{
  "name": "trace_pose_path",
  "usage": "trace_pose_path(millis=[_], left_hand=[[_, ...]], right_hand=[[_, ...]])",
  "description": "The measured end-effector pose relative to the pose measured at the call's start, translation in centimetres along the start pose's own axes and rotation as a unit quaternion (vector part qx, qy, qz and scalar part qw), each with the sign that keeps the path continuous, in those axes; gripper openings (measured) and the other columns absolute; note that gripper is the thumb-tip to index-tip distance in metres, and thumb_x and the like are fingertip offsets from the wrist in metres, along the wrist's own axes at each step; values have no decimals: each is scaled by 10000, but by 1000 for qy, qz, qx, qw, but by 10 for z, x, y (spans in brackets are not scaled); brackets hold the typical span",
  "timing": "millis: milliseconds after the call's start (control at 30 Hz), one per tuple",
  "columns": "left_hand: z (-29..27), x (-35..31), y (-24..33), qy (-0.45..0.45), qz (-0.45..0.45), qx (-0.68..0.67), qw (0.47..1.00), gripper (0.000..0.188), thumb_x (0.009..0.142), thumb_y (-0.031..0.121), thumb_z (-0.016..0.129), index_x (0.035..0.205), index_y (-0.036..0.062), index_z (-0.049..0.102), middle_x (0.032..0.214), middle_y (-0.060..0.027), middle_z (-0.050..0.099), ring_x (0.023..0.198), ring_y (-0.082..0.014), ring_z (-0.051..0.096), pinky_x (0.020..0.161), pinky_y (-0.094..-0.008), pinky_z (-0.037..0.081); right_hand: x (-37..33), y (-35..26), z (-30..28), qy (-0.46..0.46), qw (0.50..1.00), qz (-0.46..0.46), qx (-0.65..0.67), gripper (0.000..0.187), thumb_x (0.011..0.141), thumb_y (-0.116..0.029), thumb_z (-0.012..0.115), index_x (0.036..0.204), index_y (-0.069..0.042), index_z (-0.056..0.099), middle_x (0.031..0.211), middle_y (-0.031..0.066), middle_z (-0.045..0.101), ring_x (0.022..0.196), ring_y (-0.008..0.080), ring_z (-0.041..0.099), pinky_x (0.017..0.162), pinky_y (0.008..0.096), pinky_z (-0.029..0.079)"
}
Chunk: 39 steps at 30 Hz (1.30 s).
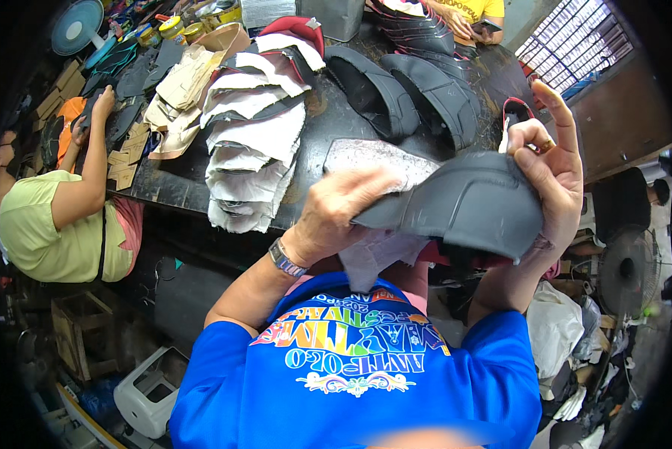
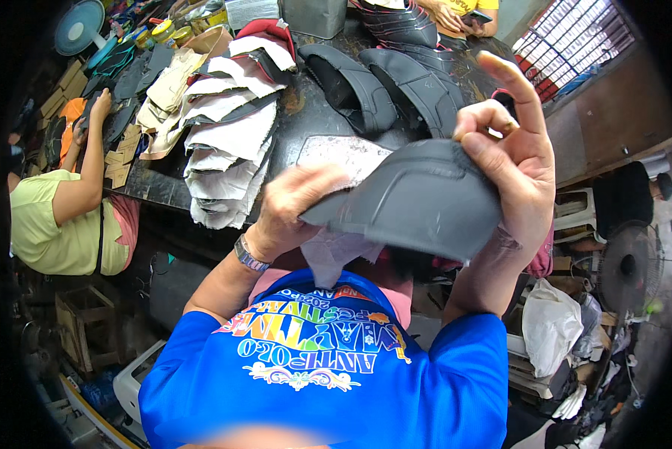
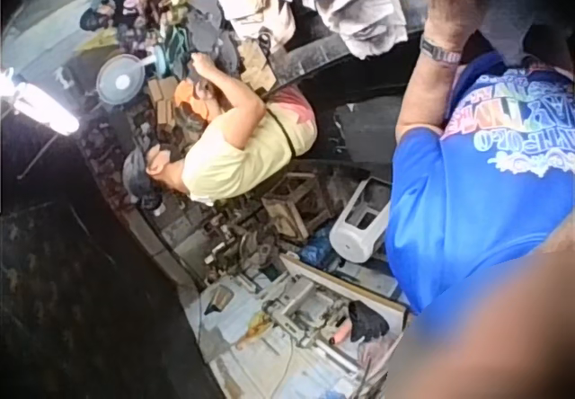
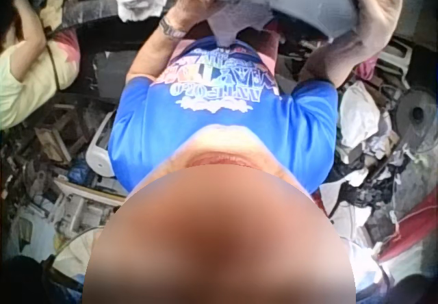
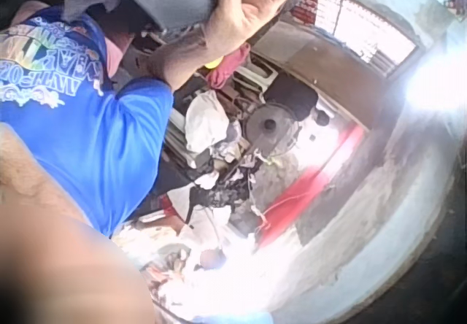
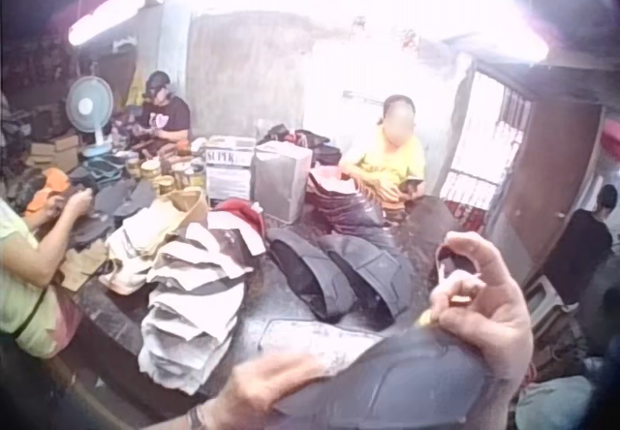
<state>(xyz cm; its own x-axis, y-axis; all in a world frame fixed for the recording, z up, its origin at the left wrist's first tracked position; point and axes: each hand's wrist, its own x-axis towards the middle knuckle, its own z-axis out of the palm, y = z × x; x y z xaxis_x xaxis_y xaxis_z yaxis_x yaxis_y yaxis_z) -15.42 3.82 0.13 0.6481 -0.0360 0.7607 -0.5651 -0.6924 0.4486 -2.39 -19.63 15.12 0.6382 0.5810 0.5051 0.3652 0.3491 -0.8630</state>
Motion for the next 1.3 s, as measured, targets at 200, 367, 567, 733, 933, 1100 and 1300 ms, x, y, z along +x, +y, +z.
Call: trace_pose_path(millis=[200,367,567,733,933,1100,1300], left_hand=[[22,-3,4,32,-260,-176,949,191,978,99,658,1107,-36,700,859,-95,721,798,-141,656,740,-316,524],[42,-39,-8,-55,-404,-207,889,308,1019,223,641,1192,-31,649,964,-117,734,882,-147,672,780,-328,539],[27,-43,1,-115,-331,-157,923,519,940,243,763,1340,-35,586,1184,-198,686,1069,-253,688,888,-368,551],[0,1,3,-2,-195,-29,980,598,916,172,782,1459,50,561,1365,-140,575,1134,-205,632,932,-340,550],[28,24,-6,-214,-93,-10,972,366,903,183,760,1222,19,685,1247,-180,642,1103,-374,660,960,-406,539],[56,17,-15,-285,-100,97,948,514,862,173,772,1329,20,619,1353,-196,586,1190,-386,623,1021,-447,512],[63,35,-23,-323,-88,80,939,558,807,152,774,1326,25,614,1282,-159,631,1239,-360,591,1017,-459,513]], right_hand=[[-25,74,-16,219,973,-2,65,829,968,-258,715,1633,-149,233,1339,147,576,1183,186,570,1011,372,490],[-95,152,17,141,971,179,-71,973,881,-111,727,1661,-122,147,1576,188,382,1407,305,444,1181,425,358],[-117,164,14,90,938,140,-303,989,831,-27,744,1651,-101,196,1651,202,300,1506,312,356,1230,410,299],[-110,151,17,101,917,169,-347,1061,770,23,794,1649,-136,222,1484,175,484,1269,280,571,1080,380,472],[-112,149,15,49,865,-41,-497,939,771,43,795,1595,-160,394,1159,127,615,998,265,619,942,351,512],[-119,147,10,35,871,26,-489,833,758,76,749,1526,-142,511,930,66,669,942,245,613,946,386,480],[-119,154,7,113,950,111,-270,766,851,66,738,1548,-101,469,900,36,664,840,100,600,834,260,499]])
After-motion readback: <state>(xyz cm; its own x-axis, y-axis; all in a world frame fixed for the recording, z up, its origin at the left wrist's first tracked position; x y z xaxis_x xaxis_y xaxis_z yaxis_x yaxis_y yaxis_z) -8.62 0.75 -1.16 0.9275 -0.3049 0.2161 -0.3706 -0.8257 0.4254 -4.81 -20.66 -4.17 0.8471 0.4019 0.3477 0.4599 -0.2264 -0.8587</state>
